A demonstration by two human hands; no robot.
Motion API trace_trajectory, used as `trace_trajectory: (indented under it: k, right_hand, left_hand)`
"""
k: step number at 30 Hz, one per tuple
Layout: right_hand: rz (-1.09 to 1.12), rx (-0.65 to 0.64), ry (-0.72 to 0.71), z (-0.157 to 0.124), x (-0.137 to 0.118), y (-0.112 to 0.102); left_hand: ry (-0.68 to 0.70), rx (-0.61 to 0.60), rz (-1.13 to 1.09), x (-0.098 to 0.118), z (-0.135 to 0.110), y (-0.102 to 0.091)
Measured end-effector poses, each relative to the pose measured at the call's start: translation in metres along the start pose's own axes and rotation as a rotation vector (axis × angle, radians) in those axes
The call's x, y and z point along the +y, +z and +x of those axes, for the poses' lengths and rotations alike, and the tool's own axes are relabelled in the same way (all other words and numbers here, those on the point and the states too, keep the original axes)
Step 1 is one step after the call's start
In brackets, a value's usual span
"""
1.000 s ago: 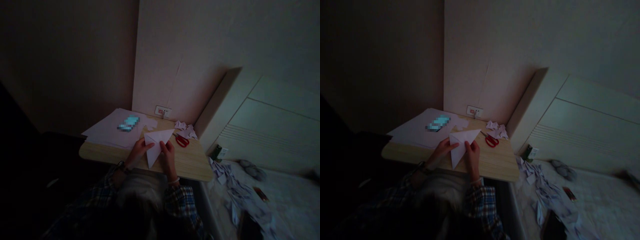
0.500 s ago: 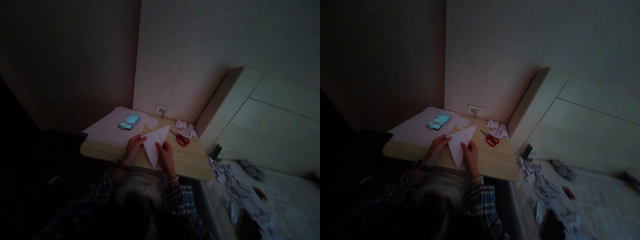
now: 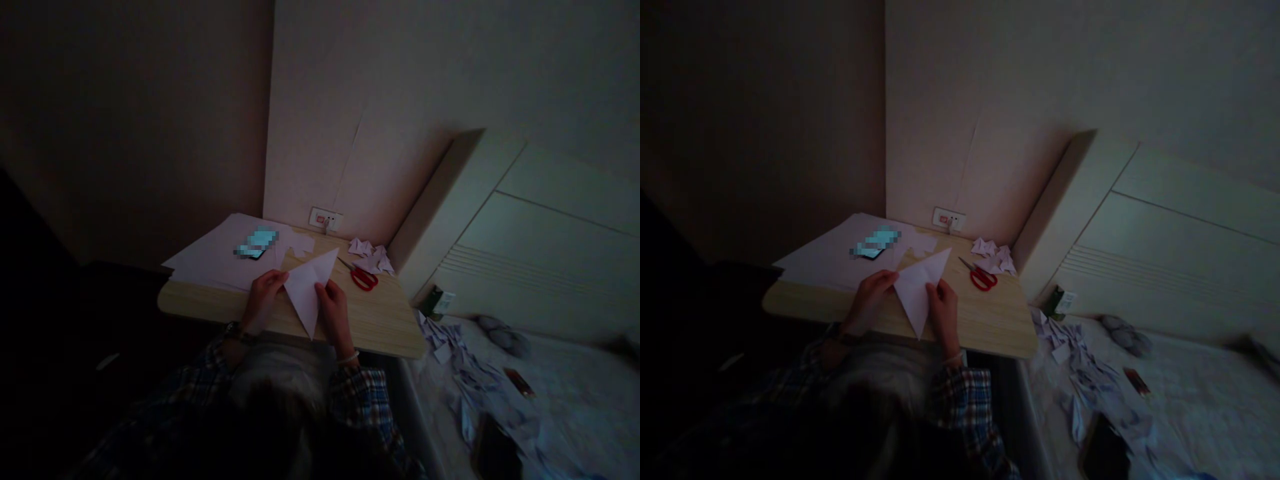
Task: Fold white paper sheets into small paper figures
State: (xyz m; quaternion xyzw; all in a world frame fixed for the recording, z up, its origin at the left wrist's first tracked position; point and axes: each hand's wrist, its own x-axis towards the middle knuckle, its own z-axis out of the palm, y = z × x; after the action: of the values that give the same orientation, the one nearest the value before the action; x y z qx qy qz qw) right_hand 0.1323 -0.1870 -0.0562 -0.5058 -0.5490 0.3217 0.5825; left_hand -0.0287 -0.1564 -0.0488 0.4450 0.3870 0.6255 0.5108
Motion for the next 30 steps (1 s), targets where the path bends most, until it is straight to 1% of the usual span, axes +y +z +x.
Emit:
trace_trajectory:
  k: [3, 9, 12, 18, 21, 23, 26, 30]
  right_hand:
    - [-0.032, 0.017, 0.012, -0.0008, -0.0013, -0.0027]
    - [-0.020, -0.033, 0.010, -0.0039, -0.0019, 0.0002]
    - [-0.015, -0.006, 0.019, -0.0041, -0.0022, 0.0009]
    - [0.006, 0.069, -0.004, -0.0042, -0.0045, -0.0035]
    - [0.039, 0.069, -0.008, -0.0048, -0.0037, -0.0042]
    - [0.077, 0.046, 0.023, -0.0051, -0.0024, -0.0035]
    - [0.129, 0.006, 0.063, -0.0054, -0.0005, -0.0020]
    - [0.087, 0.004, 0.038, -0.0050, 0.0014, -0.0012]
  left_hand:
    - [-0.009, -0.047, 0.076, -0.0011, -0.0002, -0.0005]
    - [-0.057, -0.072, 0.099, -0.0010, -0.0002, 0.0001]
    - [-0.076, -0.098, 0.115, 0.0008, -0.0007, 0.0001]
    - [-0.048, -0.174, 0.220, 0.0050, -0.0021, -0.0007]
    - [-0.062, -0.218, 0.227, 0.0062, -0.0023, -0.0017]
    - [-0.072, -0.210, 0.206, 0.0064, -0.0022, -0.0022]
    - [-0.067, -0.139, 0.152, 0.0043, -0.0013, -0.0024]
    - [-0.060, -0.073, 0.032, -0.0012, -0.0002, -0.0022]
